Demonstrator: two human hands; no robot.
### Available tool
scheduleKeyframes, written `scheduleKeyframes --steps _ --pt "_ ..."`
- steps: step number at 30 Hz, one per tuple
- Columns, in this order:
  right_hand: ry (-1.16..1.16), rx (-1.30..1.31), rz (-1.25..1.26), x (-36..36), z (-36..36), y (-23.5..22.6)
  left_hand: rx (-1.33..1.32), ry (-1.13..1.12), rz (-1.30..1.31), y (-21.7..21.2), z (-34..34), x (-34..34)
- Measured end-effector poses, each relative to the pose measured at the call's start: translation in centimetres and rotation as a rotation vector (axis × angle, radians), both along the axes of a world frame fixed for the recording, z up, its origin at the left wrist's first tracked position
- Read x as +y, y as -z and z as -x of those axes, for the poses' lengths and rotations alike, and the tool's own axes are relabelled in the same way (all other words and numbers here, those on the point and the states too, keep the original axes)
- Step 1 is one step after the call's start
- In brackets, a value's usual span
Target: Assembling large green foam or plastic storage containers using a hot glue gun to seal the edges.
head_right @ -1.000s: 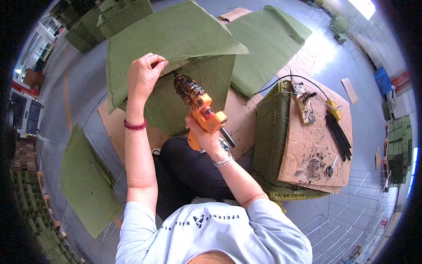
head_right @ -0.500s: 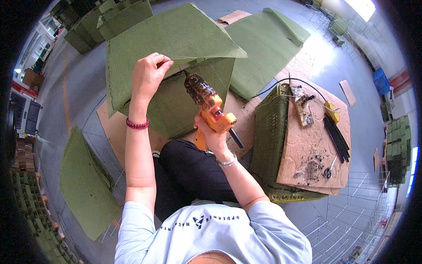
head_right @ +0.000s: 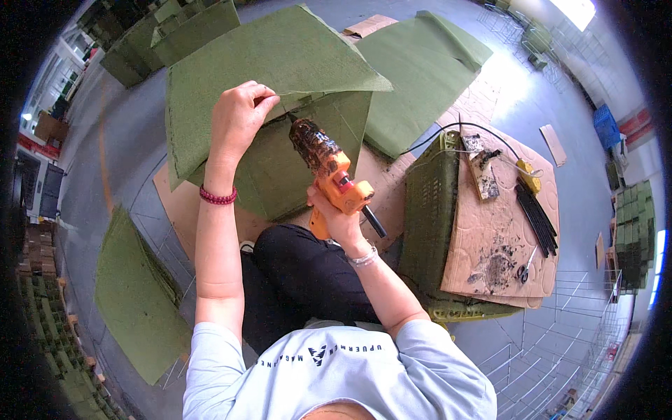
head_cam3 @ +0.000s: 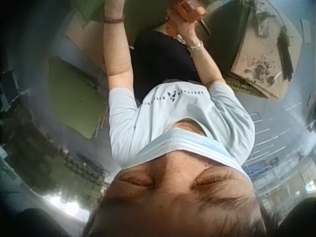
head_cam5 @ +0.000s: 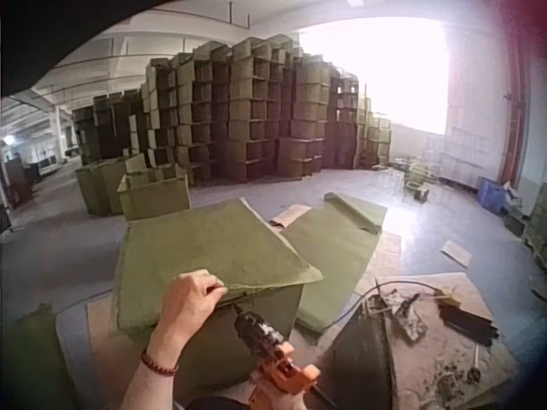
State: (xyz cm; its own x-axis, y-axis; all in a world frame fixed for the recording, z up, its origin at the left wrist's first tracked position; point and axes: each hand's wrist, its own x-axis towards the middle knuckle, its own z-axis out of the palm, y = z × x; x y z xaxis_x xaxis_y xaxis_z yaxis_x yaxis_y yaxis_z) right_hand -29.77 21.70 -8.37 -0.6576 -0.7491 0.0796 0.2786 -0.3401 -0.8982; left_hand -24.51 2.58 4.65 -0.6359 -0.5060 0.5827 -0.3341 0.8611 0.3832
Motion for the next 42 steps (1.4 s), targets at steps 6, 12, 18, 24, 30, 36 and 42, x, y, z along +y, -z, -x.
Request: scheduleKeyframes --steps 6,12,18,24,30,36,42 --pt "0.040 -0.062 0.067 0.3 0.9 -0.1 -0.018 -0.005 0.019 0.1 0.2 -0.4" --pt "0.001 -0.001 0.032 0.2 0.7 -0.6 0.010 -0.006 0.019 0.1 -0.1 0.0" --pt "0.038 -0.029 0.024 0.2 0.7 -1.0 0.036 -0.009 -0.001 0.6 -0.2 0.1" --pt "0.038 -0.038 0.067 0.3 1.7 -0.9 0.041 -0.034 -0.019 0.5 0.1 0.2" --pt "0.068 -0.031 0.065 0.5 2.3 0.3 0.055 -0.036 -0.038 0.5 0.2 0.2" --pt "0.046 -0.065 0.049 0.3 1.1 -0.6 0.054 -0.035 -0.053 0.6 0.1 0.2" --pt "0.023 -0.046 0.047 0.3 1.4 -0.4 0.062 -0.024 -0.021 0.8 0.0 0.2"
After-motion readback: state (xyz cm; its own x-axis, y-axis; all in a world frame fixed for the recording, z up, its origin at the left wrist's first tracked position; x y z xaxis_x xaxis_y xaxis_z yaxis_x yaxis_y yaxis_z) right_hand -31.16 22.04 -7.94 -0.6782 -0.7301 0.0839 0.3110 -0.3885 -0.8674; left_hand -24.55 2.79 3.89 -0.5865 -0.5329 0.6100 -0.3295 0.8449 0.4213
